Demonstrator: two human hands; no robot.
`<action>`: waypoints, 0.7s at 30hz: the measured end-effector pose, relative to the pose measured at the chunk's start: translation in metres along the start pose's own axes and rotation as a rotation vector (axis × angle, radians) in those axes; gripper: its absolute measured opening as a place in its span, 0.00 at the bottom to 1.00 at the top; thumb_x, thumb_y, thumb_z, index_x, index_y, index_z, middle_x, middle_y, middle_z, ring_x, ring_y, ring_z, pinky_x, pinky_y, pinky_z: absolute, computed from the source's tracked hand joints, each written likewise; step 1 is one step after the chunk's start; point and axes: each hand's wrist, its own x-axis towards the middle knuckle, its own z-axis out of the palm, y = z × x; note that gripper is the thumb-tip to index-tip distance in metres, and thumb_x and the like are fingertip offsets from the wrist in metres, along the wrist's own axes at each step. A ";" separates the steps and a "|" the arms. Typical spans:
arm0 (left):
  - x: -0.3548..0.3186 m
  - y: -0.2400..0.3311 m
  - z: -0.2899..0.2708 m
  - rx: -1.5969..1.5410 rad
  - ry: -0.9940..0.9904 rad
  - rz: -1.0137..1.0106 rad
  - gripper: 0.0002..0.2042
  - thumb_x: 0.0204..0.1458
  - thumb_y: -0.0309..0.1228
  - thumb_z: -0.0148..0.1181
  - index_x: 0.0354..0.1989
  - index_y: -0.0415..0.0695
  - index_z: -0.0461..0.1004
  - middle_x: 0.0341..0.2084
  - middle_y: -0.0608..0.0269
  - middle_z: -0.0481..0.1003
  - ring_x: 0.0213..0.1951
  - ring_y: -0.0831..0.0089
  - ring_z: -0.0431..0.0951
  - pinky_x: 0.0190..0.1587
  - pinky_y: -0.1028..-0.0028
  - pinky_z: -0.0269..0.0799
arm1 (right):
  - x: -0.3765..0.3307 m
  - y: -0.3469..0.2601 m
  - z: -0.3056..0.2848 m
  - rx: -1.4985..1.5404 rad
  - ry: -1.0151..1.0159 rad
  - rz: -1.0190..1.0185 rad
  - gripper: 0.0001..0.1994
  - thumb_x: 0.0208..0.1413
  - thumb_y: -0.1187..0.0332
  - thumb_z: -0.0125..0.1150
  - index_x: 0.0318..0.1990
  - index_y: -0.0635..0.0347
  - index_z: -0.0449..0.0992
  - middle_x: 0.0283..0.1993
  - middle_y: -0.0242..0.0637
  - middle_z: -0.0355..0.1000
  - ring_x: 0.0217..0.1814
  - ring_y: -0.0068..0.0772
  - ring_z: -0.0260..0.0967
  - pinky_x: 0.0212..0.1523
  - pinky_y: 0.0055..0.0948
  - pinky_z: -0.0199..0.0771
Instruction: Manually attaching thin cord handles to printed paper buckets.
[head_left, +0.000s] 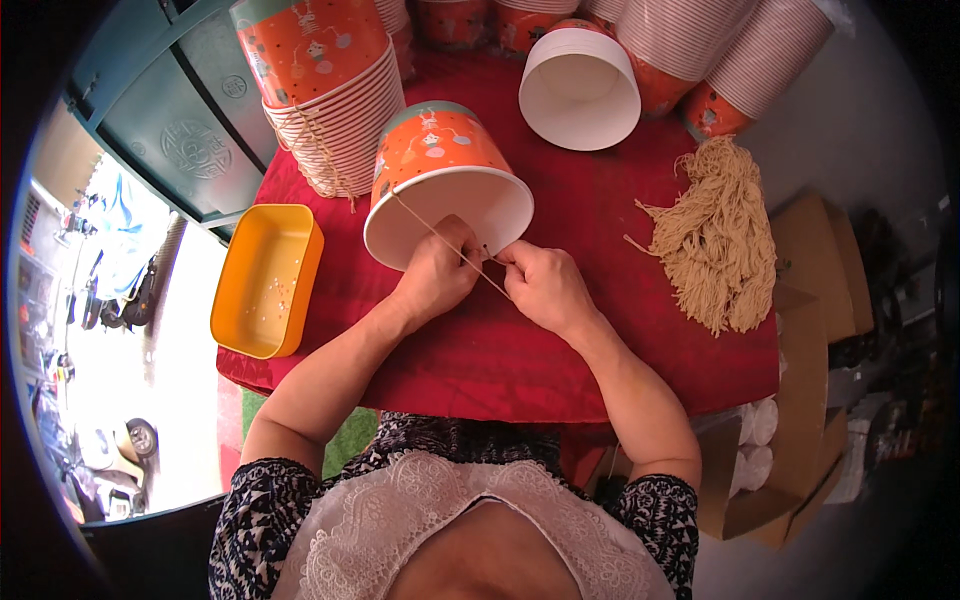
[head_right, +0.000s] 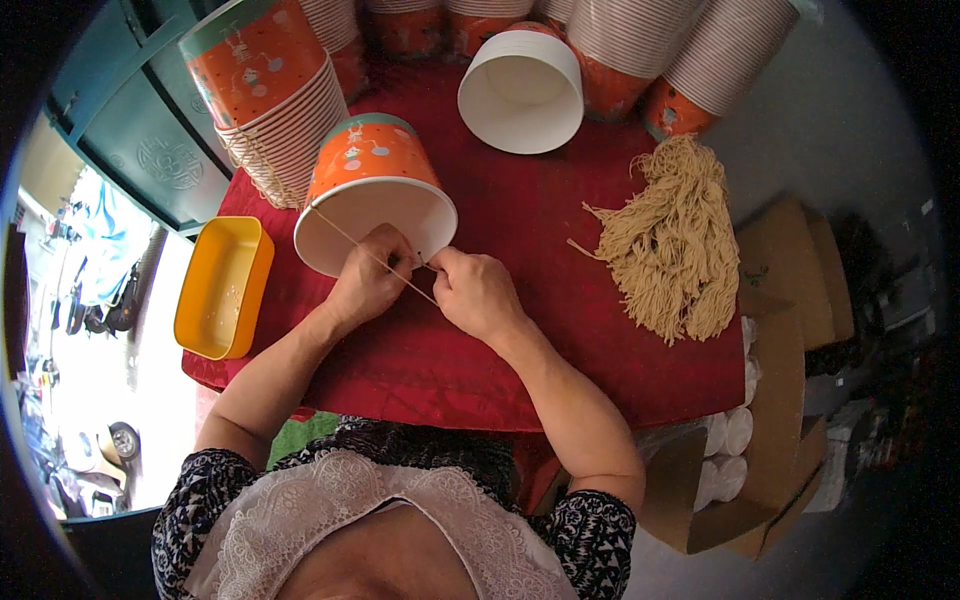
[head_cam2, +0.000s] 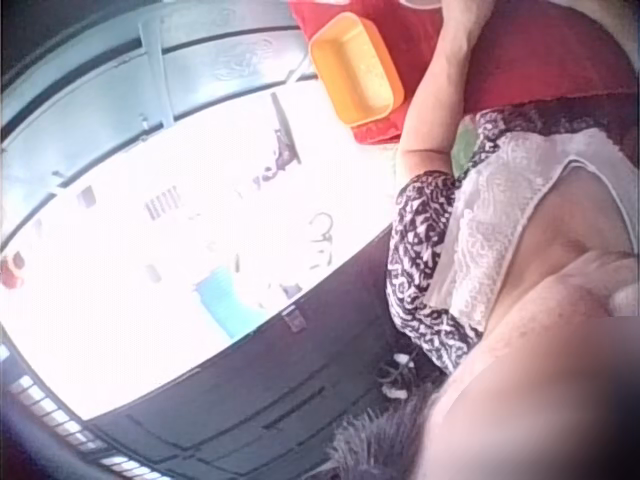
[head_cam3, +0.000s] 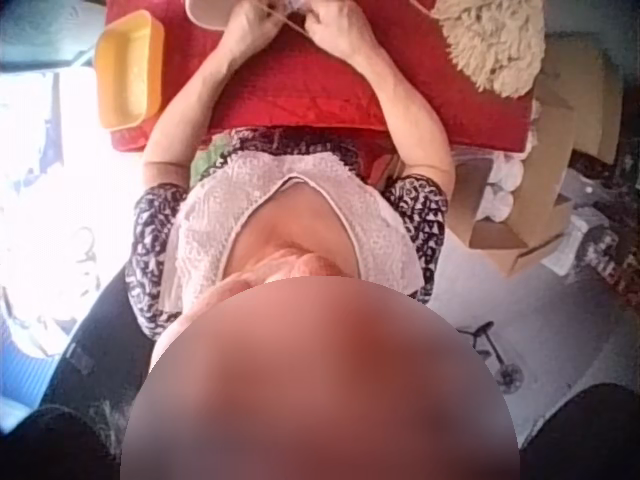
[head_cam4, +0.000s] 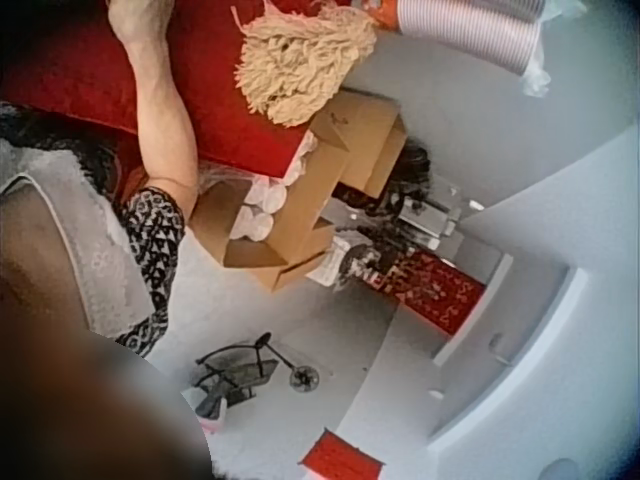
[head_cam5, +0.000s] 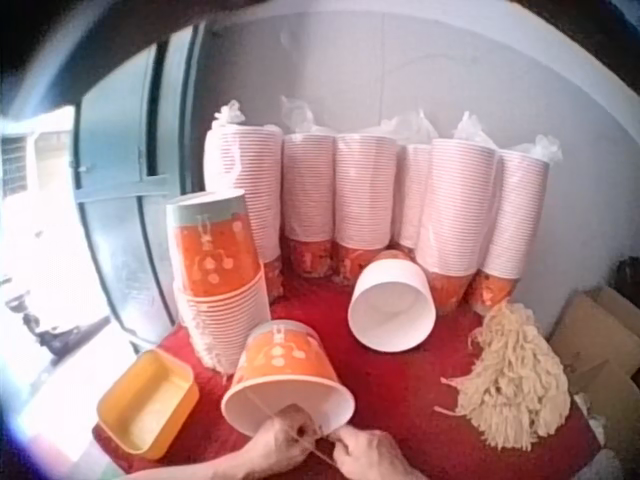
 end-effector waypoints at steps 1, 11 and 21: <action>0.001 0.002 0.001 0.006 0.006 -0.008 0.02 0.44 0.18 0.57 0.25 0.37 0.72 0.28 0.52 0.74 0.34 0.59 0.76 0.36 0.66 0.72 | 0.000 0.001 0.000 -0.014 0.000 -0.009 0.09 0.51 0.78 0.53 0.40 0.65 0.77 0.34 0.50 0.77 0.35 0.48 0.77 0.34 0.40 0.77; 0.001 0.003 0.006 0.056 0.074 0.013 0.04 0.42 0.18 0.57 0.22 0.37 0.68 0.24 0.50 0.72 0.27 0.58 0.74 0.30 0.64 0.70 | -0.001 -0.008 0.000 -0.142 -0.029 -0.020 0.06 0.49 0.76 0.52 0.33 0.64 0.75 0.24 0.49 0.74 0.27 0.52 0.74 0.30 0.45 0.74; 0.007 0.008 0.007 0.138 0.024 -0.040 0.05 0.42 0.21 0.58 0.22 0.32 0.69 0.25 0.41 0.72 0.29 0.45 0.75 0.31 0.57 0.71 | 0.000 -0.005 -0.003 -0.139 -0.049 -0.076 0.06 0.50 0.78 0.50 0.32 0.64 0.74 0.25 0.50 0.74 0.29 0.52 0.75 0.30 0.46 0.74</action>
